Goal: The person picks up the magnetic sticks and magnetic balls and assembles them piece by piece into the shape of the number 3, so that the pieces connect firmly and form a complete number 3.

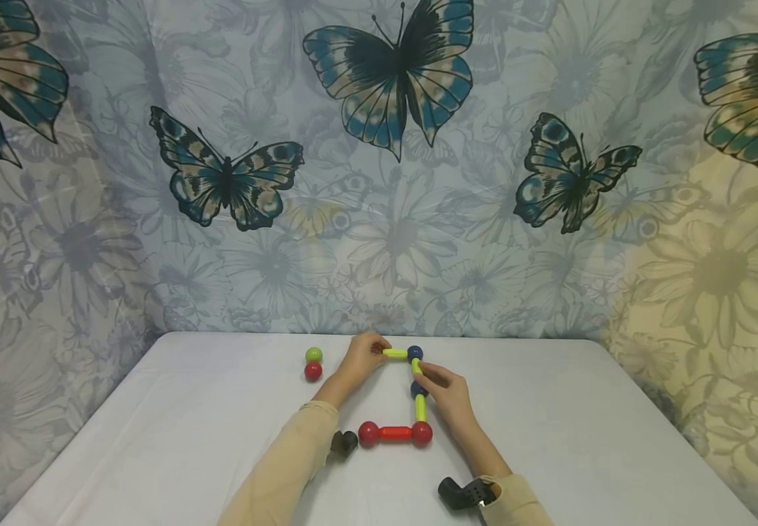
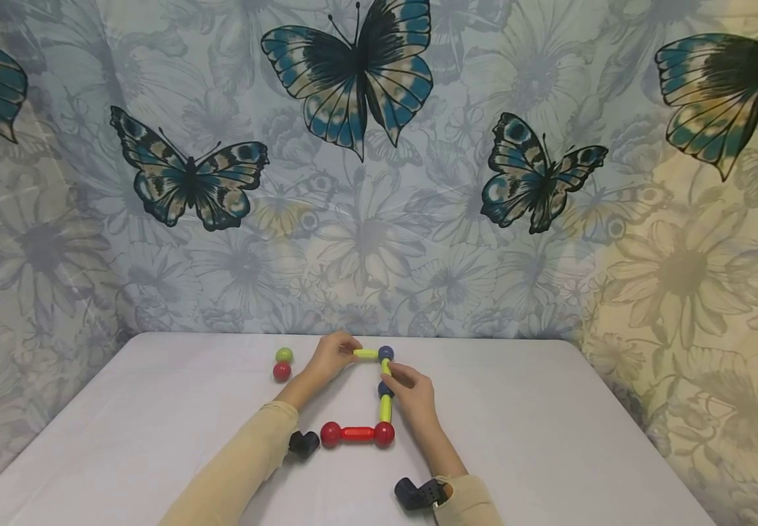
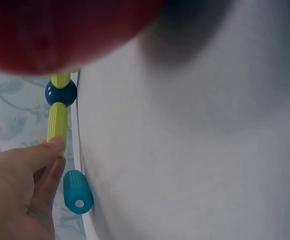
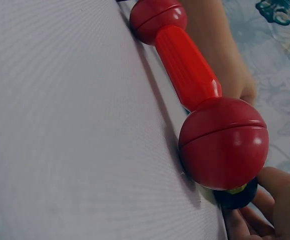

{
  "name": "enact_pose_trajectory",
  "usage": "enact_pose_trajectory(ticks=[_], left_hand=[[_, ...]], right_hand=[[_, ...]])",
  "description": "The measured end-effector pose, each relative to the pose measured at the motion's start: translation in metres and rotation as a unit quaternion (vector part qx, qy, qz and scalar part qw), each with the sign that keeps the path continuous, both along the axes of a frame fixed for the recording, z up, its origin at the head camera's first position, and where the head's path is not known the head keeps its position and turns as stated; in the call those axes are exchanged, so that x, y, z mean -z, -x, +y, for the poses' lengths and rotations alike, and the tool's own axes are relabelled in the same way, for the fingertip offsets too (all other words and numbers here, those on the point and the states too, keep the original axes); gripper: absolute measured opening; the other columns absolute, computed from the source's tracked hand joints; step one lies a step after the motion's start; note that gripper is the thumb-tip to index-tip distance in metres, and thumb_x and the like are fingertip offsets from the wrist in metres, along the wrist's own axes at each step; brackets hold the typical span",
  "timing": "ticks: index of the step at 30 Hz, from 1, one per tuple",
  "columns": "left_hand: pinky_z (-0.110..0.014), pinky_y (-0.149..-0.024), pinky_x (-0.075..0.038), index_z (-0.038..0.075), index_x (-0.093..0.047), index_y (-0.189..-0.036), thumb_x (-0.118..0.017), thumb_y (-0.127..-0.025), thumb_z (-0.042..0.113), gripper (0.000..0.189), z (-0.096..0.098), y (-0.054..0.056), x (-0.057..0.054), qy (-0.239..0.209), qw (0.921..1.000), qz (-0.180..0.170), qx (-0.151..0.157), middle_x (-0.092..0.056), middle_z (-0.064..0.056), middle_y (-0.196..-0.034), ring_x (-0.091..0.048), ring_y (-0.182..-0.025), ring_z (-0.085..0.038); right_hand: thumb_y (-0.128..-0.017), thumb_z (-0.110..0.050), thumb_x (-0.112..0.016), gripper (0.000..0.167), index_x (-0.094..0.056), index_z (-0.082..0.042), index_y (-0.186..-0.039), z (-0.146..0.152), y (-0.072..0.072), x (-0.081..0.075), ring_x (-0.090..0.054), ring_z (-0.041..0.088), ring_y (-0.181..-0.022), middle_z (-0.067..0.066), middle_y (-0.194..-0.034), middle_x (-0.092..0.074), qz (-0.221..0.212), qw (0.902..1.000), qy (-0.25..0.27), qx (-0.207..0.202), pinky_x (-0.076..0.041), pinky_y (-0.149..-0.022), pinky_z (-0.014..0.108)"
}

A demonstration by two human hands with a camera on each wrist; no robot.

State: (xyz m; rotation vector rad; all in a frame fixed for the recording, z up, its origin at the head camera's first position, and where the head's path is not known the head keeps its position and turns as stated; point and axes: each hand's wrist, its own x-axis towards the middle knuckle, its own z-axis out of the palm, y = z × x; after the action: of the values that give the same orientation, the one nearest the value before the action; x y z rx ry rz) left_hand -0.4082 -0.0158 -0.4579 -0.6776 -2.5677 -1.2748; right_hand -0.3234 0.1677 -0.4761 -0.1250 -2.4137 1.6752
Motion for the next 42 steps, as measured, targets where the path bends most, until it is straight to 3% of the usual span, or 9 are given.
enact_pose_trajectory(ticks=[31, 36, 42], left_hand=[[-0.026, -0.084, -0.057, -0.004, -0.070, -0.097, -0.070, -0.078, -0.012, 0.021, -0.001, 0.001, 0.004, -0.039, 0.9990, 0.015, 0.014, -0.067, -0.017, -0.098, -0.068, -0.092, -0.028], [-0.029, -0.083, -0.058, -0.006, -0.069, -0.096, -0.069, -0.077, -0.013, 0.020, -0.003, 0.001, 0.008, -0.060, 0.9971, 0.035, 0.030, -0.068, -0.018, -0.095, -0.068, -0.090, -0.030], [-0.024, -0.077, -0.058, -0.001, -0.071, -0.096, -0.072, -0.078, -0.007, 0.019, -0.009, 0.006, 0.013, -0.077, 0.9926, 0.076, 0.056, -0.069, -0.011, -0.091, -0.069, -0.084, -0.019]], right_hand=[[-0.090, -0.022, -0.070, 0.035, -0.068, -0.010, -0.123, 0.000, 0.001, -0.002, -0.061, 0.028, -0.120, 0.011, -0.128, -0.066, 0.001, 1.0000, -0.001, -0.007, -0.051, -0.100, 0.042], [-0.090, -0.022, -0.070, 0.034, -0.068, -0.010, -0.122, 0.000, 0.002, 0.000, -0.062, 0.028, -0.119, 0.011, -0.127, -0.067, 0.005, 1.0000, 0.004, -0.008, -0.051, -0.100, 0.041], [-0.090, -0.023, -0.071, 0.035, -0.068, -0.011, -0.122, 0.000, 0.002, 0.000, -0.062, 0.027, -0.120, 0.010, -0.127, -0.067, 0.005, 0.9999, 0.006, -0.008, -0.051, -0.100, 0.041]])
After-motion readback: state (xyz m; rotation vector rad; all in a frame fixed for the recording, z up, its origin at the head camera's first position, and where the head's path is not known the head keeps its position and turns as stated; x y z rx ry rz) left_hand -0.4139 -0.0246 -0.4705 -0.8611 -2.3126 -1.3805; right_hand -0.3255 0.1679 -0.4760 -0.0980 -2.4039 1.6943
